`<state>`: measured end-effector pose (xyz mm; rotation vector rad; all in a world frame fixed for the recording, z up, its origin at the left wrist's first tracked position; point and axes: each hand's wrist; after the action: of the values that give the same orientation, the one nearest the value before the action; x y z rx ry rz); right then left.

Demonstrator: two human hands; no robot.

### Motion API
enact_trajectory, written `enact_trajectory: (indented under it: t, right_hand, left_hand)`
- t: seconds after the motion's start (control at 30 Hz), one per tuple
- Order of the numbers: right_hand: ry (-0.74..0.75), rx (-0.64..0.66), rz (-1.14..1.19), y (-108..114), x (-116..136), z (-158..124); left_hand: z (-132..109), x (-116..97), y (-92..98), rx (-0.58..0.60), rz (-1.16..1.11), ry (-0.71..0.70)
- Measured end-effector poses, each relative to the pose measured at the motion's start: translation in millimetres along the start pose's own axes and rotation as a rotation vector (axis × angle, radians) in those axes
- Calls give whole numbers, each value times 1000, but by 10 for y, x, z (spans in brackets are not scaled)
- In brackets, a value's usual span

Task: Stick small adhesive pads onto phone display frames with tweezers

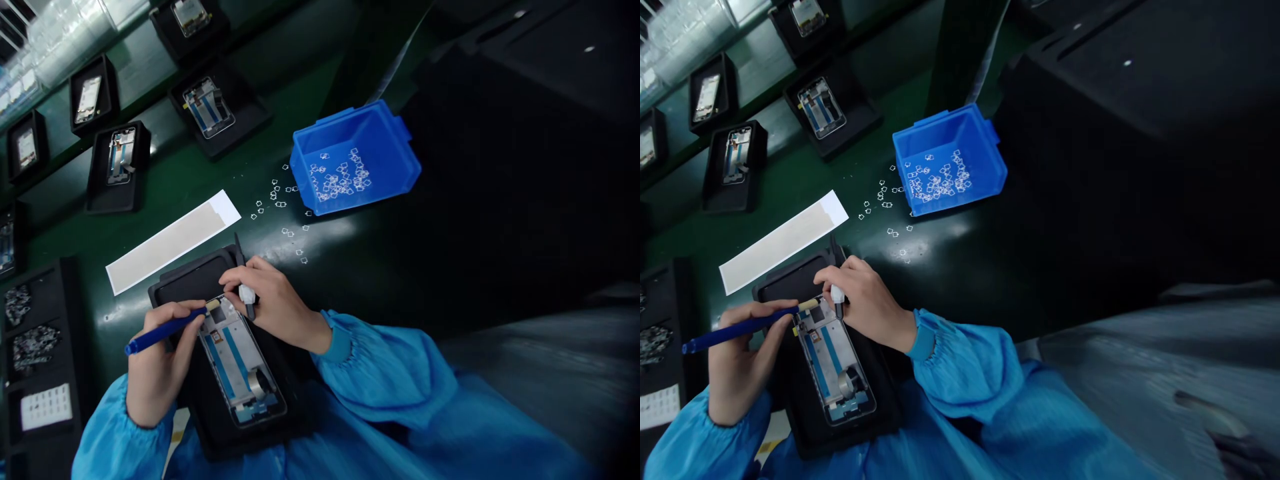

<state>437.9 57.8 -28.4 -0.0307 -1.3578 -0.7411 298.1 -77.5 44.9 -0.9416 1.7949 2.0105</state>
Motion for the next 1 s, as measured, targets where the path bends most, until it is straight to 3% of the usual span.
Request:
enact_trajectory:
  t: [0.2, 0.37, 0.43, 0.5, 0.57, 0.6, 0.63, 0.73, 0.8, 1.0]
  right_hand:
    - [20, -12, -10, -7, 0, 2]
    - [-20, 23, -22, -5, -4, 0]
    - [-28, 27, -22, -8, -1, -2]
    - [-32, 27, -19, -13, 4, -5]
    - [-34, 19, -20, -18, 10, -6]
    - [-31, 13, -22, -20, 13, -6]
    - [-25, 8, -26, -22, 17, -5]
    - [-26, -17, -35, -26, 27, 0]
    - [-44, -18, -36, -30, 32, 0]
    - [-71, -7, -43, -36, 56, -10]
  left_hand:
    - [55, -84, -9, 78, 195, -102]
    - [133, -70, -10, 146, 167, -16]
    - [133, -35, -9, 79, -1, 57]
    - [100, 8, 2, -98, -207, 111]
    - [35, 55, 19, -300, -327, 88]
    - [-4, 78, 25, -338, -303, 41]
    - [-43, 100, 23, -315, -217, -20]
    - [-130, 157, -36, -32, 267, -160]
    - [-143, 182, -109, 89, 540, -189]
    - [-106, 196, -207, 126, 781, -258]
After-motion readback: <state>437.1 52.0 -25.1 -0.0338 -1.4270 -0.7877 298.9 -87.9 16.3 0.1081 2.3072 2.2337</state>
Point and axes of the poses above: each hand's wrist, its own z-axis towards the middle knuckle, its own y-axis out of the back of the hand, x = y × z, and after that the axes turned 13 degrees about x, right-handed
